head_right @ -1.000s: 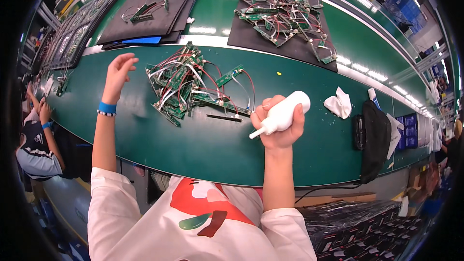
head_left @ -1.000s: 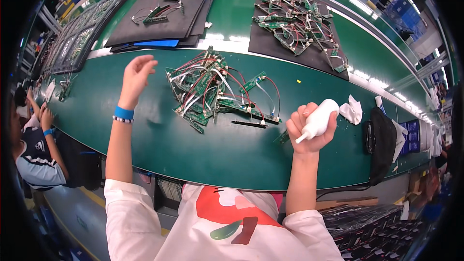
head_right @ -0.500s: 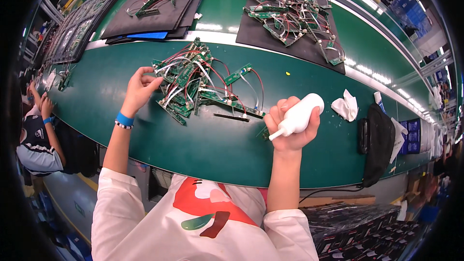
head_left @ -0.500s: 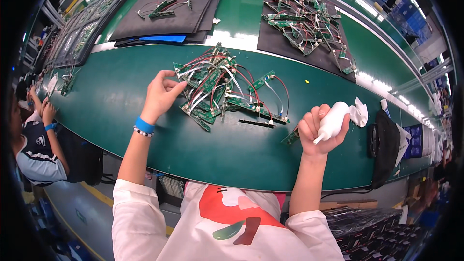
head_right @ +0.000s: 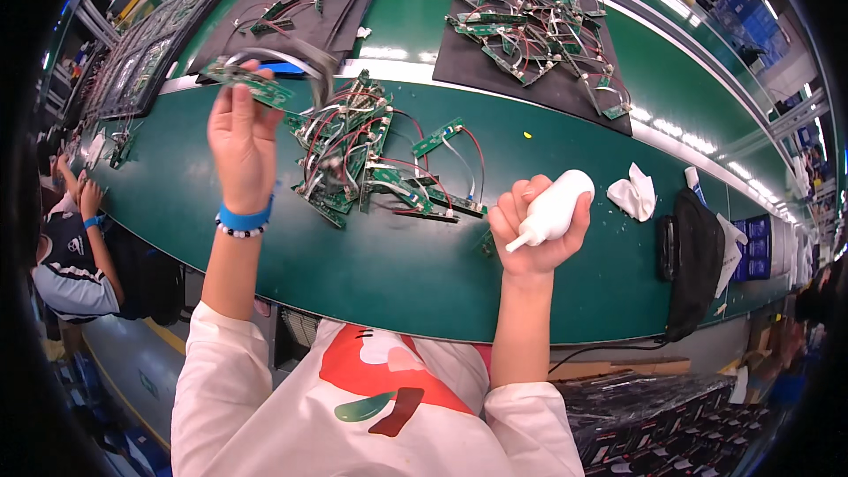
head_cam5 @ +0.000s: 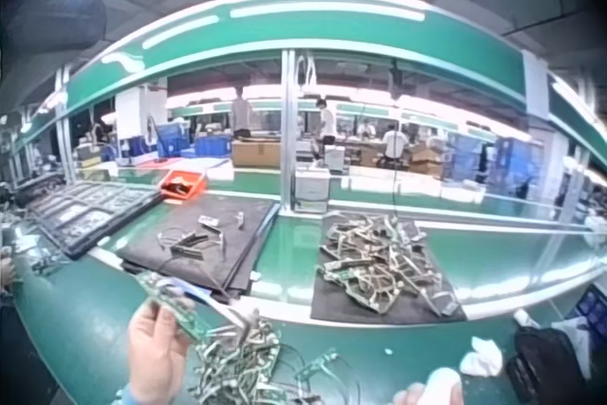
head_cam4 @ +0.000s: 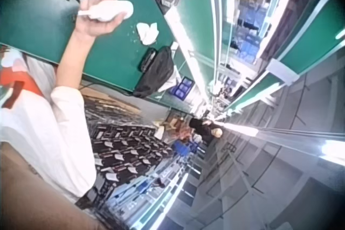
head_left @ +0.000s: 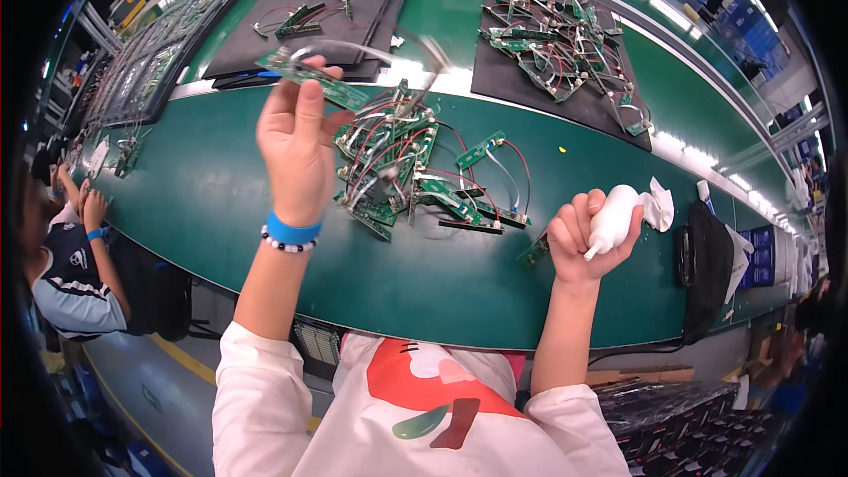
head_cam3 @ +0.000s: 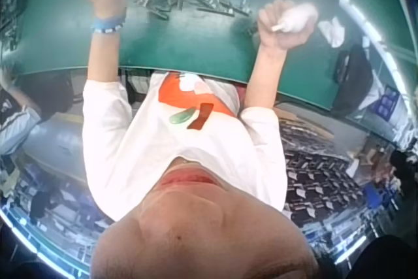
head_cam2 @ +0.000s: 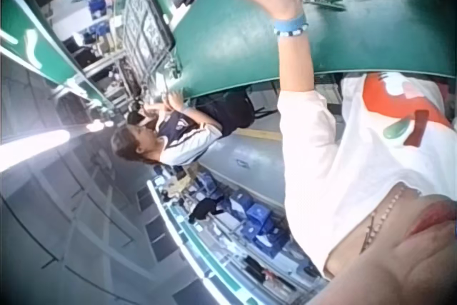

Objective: Applying glue to small PCB components using a squeeze bottle on an assembly line.

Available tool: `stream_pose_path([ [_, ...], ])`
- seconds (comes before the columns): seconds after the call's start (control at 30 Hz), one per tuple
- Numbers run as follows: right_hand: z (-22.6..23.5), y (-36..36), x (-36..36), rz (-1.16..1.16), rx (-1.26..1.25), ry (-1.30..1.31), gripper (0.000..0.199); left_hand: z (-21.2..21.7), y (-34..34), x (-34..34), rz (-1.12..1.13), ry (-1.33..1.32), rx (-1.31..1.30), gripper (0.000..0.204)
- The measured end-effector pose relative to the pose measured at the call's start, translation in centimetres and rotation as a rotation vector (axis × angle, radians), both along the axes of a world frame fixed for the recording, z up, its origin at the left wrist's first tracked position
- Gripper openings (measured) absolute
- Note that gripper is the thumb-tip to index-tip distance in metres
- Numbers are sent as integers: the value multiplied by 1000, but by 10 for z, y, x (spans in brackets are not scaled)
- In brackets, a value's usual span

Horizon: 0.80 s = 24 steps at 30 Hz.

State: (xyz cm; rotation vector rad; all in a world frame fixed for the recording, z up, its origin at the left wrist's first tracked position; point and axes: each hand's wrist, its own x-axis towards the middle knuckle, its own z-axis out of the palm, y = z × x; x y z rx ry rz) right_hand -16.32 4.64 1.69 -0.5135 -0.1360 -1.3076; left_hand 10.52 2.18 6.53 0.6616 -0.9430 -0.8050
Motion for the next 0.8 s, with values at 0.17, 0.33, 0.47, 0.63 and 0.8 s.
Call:
stream_pose_path([
  [0.17, -1, -1, -2, -7, 8, -19, 55, -19, 5, -24, -312, -188, 327, 26],
  [0.33, 0, -4, 1, -9, 31, -24, 54, -11, 6, -22, -360, -210, 345, 28],
  [0.47, 1, 0, 0, -9, 31, -22, 52, -11, 16, -25, -380, -164, 373, 25],
  [0.63, 8, 5, -1, -46, 13, -27, 38, -12, 20, -17, -541, -191, 277, 28],
  [0.8, 6, 3, 3, -48, -19, 8, 39, -16, 19, 3, -783, 266, 150, 36],
])
